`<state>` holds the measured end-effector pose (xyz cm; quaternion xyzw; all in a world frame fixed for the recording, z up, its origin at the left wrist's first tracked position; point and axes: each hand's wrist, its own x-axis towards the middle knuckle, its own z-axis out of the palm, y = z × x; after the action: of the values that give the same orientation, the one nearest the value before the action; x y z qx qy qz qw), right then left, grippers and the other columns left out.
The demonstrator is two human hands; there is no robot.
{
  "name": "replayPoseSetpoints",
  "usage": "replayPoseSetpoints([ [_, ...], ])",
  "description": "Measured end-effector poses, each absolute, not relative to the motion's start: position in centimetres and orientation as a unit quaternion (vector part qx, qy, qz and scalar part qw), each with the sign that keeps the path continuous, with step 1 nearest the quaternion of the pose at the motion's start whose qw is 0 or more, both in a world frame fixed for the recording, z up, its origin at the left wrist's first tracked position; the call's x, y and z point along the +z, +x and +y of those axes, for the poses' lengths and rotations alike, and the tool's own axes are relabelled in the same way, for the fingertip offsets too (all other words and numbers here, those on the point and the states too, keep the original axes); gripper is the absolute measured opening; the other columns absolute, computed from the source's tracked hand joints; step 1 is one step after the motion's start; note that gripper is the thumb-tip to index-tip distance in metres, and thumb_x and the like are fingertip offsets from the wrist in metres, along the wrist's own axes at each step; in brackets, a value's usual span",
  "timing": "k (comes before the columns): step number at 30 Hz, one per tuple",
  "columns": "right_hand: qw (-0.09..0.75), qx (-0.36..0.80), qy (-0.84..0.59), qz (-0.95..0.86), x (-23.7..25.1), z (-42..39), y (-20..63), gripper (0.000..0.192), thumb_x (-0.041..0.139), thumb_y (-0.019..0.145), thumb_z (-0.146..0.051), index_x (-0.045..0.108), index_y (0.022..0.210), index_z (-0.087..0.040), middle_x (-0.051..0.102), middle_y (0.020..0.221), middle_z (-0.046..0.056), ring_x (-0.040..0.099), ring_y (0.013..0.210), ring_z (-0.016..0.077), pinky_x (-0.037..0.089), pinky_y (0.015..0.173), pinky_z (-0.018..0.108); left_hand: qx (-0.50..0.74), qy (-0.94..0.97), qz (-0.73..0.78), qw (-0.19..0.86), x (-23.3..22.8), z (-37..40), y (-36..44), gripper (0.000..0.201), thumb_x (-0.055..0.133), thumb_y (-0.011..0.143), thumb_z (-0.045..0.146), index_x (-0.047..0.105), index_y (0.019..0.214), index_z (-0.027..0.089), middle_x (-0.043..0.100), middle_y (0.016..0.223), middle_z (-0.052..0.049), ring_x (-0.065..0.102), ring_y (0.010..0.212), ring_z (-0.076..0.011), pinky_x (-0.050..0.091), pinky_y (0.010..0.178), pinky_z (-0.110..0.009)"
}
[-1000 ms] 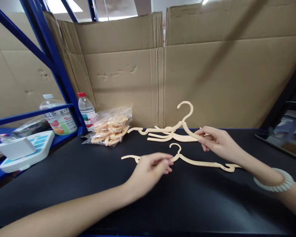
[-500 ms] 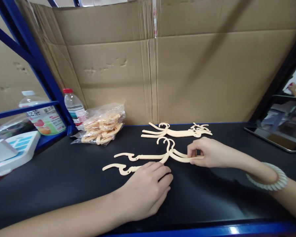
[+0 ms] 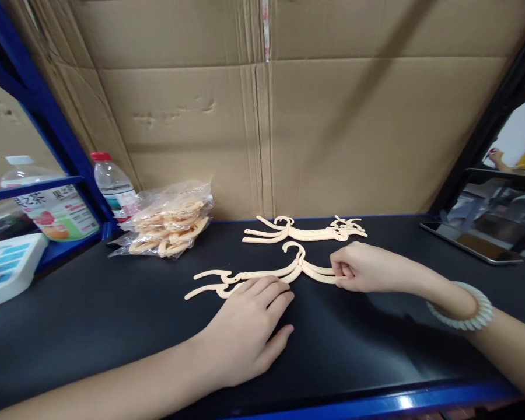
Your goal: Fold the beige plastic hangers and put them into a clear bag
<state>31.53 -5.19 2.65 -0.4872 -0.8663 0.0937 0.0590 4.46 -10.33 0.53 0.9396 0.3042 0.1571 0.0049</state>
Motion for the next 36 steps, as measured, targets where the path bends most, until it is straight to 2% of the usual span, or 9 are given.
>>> replayPoseSetpoints([
  [2,0.062,0.086,-0.491,-0.865,2.7,-5.1,31.5,0.003,0.060,0.071,-0.019,0.057,0.071,-0.020,0.058,0.058,-0.003,0.049,0.050,0.0108,0.029,0.044,0.022,0.160,0.938,0.307,0.012,0.4,-10.1,4.4,0.040,0.051,0.087,0.028,0.055,0.125,0.017,0.057,0.129,-0.015,0.049,0.121,-0.0327,0.041,0.100,-0.050],
  [6,0.062,0.076,-0.498,-0.862,2.9,-5.0,31.3,0.016,0.062,0.075,-0.027,0.061,0.090,-0.021,0.060,0.062,-0.003,0.052,0.054,0.0129,0.031,0.047,0.023,0.179,0.927,0.328,0.045,0.2,-9.7,4.2,0.050,0.053,0.087,0.032,0.047,0.135,0.019,0.048,0.140,-0.014,0.042,0.129,-0.0344,0.032,0.106,-0.054],
  [10,0.051,0.083,-0.502,-0.859,3.1,-4.8,31.3,0.008,0.059,0.079,-0.027,0.063,0.082,-0.022,0.060,0.062,-0.002,0.053,0.056,0.0133,0.031,0.050,0.023,0.178,0.912,0.358,0.090,-0.2,-9.3,3.9,0.057,0.053,0.088,0.038,0.040,0.141,0.020,0.042,0.145,-0.015,0.036,0.133,-0.0361,0.025,0.108,-0.058],
  [15,0.060,0.094,-0.504,-0.857,2.8,-3.9,31.7,0.008,0.060,0.077,-0.026,0.063,0.082,-0.021,0.059,0.063,-0.003,0.051,0.057,0.0129,0.030,0.049,0.023,0.176,0.917,0.344,0.096,-0.3,-8.6,3.6,0.057,0.050,0.090,0.040,0.038,0.142,0.021,0.041,0.146,-0.013,0.033,0.136,-0.0336,0.024,0.110,-0.054],
  [20,0.056,0.104,-0.504,-0.856,2.7,-3.3,32.0,0.011,0.060,0.077,-0.028,0.063,0.084,-0.020,0.058,0.063,-0.002,0.050,0.057,0.0125,0.030,0.050,0.024,0.146,0.926,0.347,0.024,-0.4,-8.0,3.6,0.049,0.045,0.093,0.037,0.040,0.139,0.020,0.043,0.145,-0.011,0.038,0.133,-0.0299,0.031,0.108,-0.050],
  [27,0.055,0.106,-0.509,-0.852,2.6,-3.4,31.9,0.011,0.059,0.076,-0.028,0.063,0.083,-0.020,0.057,0.062,-0.002,0.049,0.056,0.0126,0.029,0.049,0.024,0.183,0.907,0.379,-0.021,-0.7,-6.2,2.9,0.041,0.040,0.090,0.012,0.048,0.130,0.015,0.058,0.124,-0.012,0.054,0.111,-0.0261,0.046,0.095,-0.045],
  [30,0.060,0.103,-0.509,-0.852,2.6,-3.4,31.8,0.011,0.058,0.076,-0.027,0.063,0.083,-0.019,0.057,0.062,-0.002,0.049,0.057,0.0127,0.029,0.050,0.024,0.197,0.902,0.384,-0.028,-0.7,-5.5,2.5,0.040,0.037,0.089,0.008,0.051,0.126,0.013,0.061,0.115,-0.013,0.056,0.105,-0.0255,0.049,0.090,-0.044],
  [36,0.066,0.096,-0.507,-0.854,2.6,-3.4,31.7,0.012,0.058,0.075,-0.025,0.063,0.083,-0.019,0.057,0.062,-0.002,0.049,0.057,0.0126,0.029,0.050,0.024,0.174,0.902,0.392,-0.050,-0.5,-5.4,2.4,0.038,0.039,0.088,0.006,0.052,0.124,0.011,0.062,0.110,-0.013,0.056,0.099,-0.0257,0.051,0.087,-0.043],
])
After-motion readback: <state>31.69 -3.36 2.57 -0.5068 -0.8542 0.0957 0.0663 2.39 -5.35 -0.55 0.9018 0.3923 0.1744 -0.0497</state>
